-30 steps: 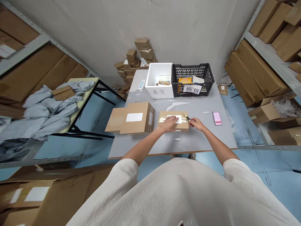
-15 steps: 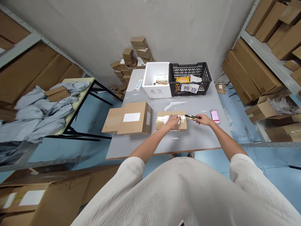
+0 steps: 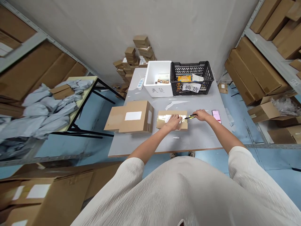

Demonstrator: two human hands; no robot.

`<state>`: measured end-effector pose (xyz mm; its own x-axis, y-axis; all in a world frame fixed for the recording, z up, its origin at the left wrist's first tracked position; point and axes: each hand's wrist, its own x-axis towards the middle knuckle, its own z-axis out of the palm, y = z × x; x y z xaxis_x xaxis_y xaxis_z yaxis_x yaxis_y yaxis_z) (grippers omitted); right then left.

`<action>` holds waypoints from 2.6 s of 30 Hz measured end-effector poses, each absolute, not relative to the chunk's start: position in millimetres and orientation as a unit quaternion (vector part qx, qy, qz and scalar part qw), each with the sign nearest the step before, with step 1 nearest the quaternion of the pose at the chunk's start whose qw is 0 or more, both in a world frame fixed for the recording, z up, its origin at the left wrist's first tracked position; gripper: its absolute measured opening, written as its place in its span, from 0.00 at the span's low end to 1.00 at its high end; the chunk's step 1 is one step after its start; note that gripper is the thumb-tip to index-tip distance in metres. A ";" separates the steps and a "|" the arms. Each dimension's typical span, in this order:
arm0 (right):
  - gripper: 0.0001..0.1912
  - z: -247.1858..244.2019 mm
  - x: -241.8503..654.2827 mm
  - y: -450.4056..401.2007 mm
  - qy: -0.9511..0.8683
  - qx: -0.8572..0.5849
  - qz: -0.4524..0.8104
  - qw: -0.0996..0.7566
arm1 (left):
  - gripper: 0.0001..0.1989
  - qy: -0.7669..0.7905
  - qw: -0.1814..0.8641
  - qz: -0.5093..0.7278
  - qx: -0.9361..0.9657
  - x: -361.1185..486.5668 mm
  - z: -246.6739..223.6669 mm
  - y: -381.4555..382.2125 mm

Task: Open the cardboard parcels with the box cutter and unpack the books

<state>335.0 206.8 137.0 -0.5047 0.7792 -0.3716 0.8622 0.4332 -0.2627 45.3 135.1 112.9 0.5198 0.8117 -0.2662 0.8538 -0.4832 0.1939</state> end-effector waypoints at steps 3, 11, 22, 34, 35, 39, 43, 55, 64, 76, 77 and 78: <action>0.20 135.5 330.4 209.4 0.831 0.490 -0.242 0.107 | 0.40 0.485 0.147 -0.066 0.859 45.0 113.4 133.9; 0.22 130.5 352.2 193.5 0.702 0.525 -0.465 0.122 | 0.39 0.489 0.160 -0.060 0.855 44.6 114.5 134.5; 0.22 129.3 374.0 158.6 0.608 0.537 -0.584 -0.009 | 0.41 0.515 0.229 0.016 0.826 36.2 116.2 134.1; 0.23 131.7 363.7 133.3 0.779 0.527 -0.334 -0.053 | 0.29 0.566 0.169 0.052 0.805 40.2 105.6 152.4; 0.24 131.0 362.5 131.9 0.793 0.523 -0.312 -0.037 | 0.31 0.563 0.168 0.044 0.808 40.4 105.1 153.5; 0.26 128.7 358.8 129.2 0.811 0.522 -0.263 -0.006 | 0.35 0.561 0.178 0.026 0.808 42.1 101.8 156.6; 0.26 126.8 357.7 127.9 0.814 0.522 -0.256 -0.007 | 0.37 0.565 0.168 0.036 0.807 44.2 94.5 152.1; 0.27 97.6 338.0 111.5 0.811 0.545 -0.204 -0.061 | 0.35 0.565 0.129 0.064 0.812 43.4 90.5 141.7; 0.31 99.3 366.7 120.5 0.734 0.641 -0.177 -0.138 | 0.35 0.567 0.135 0.061 0.811 41.1 87.8 133.7; 0.26 75.0 353.8 126.2 0.667 0.681 -0.263 -0.144 | 0.32 0.568 0.149 0.073 0.806 24.5 101.2 123.2; 0.26 70.6 354.0 127.2 0.661 0.688 -0.265 -0.139 | 0.32 0.573 0.149 0.074 0.802 18.1 102.7 120.4; 0.26 65.7 354.5 128.4 0.653 0.698 -0.265 -0.129 | 0.31 0.582 0.149 0.073 0.796 11.1 103.7 117.4</action>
<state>354.5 128.4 65.7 0.0065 0.9797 -0.2006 0.8426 -0.1134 -0.5265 11.1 117.4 103.7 0.3124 0.9482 -0.0568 0.9050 -0.2789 0.3213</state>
